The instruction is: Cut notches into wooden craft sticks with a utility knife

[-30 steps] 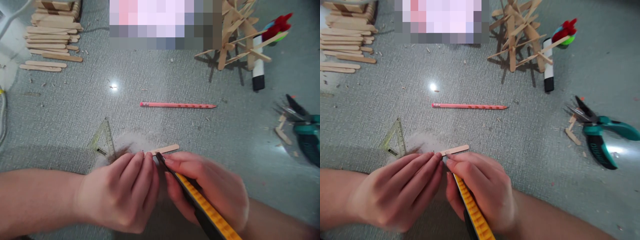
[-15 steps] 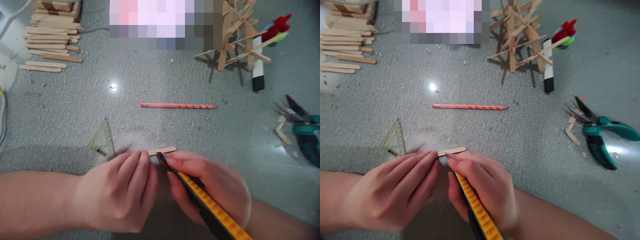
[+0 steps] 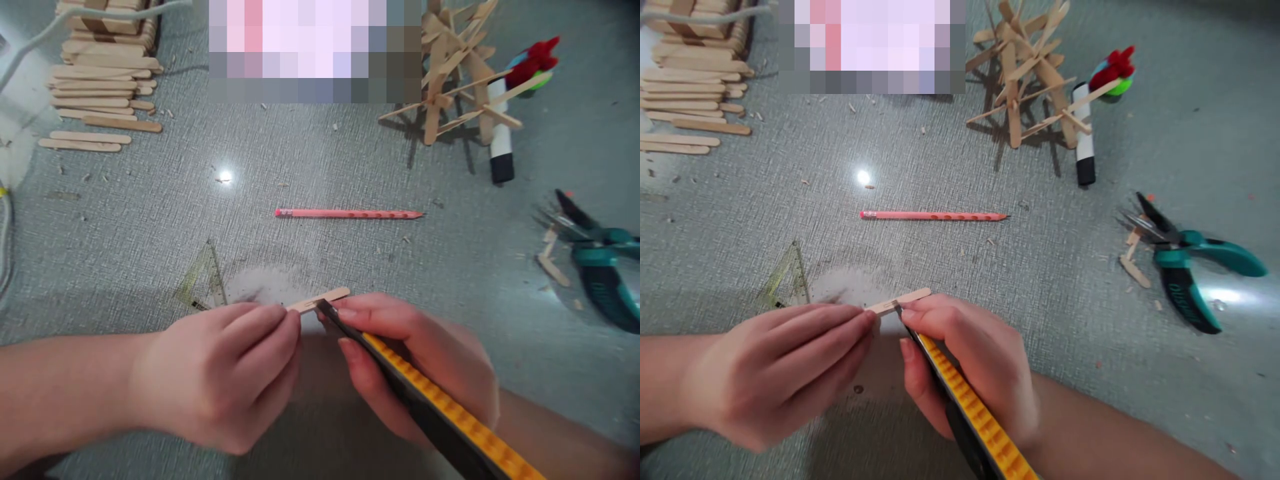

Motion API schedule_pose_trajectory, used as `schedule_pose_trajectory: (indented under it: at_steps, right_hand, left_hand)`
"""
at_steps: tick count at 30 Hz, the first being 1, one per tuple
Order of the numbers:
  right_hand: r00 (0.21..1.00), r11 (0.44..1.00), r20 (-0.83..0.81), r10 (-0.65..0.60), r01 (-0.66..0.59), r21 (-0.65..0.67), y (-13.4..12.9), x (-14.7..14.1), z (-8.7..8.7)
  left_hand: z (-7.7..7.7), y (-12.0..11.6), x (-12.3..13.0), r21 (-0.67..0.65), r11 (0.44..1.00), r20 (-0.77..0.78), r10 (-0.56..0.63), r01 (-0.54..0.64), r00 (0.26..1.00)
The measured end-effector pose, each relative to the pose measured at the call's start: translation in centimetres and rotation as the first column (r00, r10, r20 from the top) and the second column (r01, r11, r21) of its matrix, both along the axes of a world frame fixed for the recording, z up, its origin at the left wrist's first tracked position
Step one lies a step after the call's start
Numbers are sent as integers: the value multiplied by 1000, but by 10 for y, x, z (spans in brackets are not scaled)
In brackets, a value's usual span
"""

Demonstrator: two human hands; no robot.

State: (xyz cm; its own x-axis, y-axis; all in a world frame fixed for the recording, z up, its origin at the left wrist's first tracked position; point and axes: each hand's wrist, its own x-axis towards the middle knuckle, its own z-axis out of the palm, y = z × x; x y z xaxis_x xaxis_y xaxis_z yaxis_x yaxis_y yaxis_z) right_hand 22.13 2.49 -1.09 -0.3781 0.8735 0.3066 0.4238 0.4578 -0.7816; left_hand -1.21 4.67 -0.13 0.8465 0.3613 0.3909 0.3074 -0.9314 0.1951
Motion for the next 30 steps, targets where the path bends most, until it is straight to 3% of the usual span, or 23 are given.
schedule_pose_trajectory:
  at_steps: [3, 11, 30]
  right_hand:
    - [1000, 1000, 5, -1, 1, 4, 1, 0, -1]
    - [998, 1000, 55, 0, -2, 27, -5, -2, 2]
    - [992, 998, 127, -2, -7, 67, -9, -4, 2]
  left_hand:
    - [1, -6, 1, 36, 998, -17, -46, 47, 999]
    - [-3, -19, 4, 71, 997, -13, 35, -34, 999]
    - [-2, -20, 8, 57, 998, -4, 7, -7, 1000]
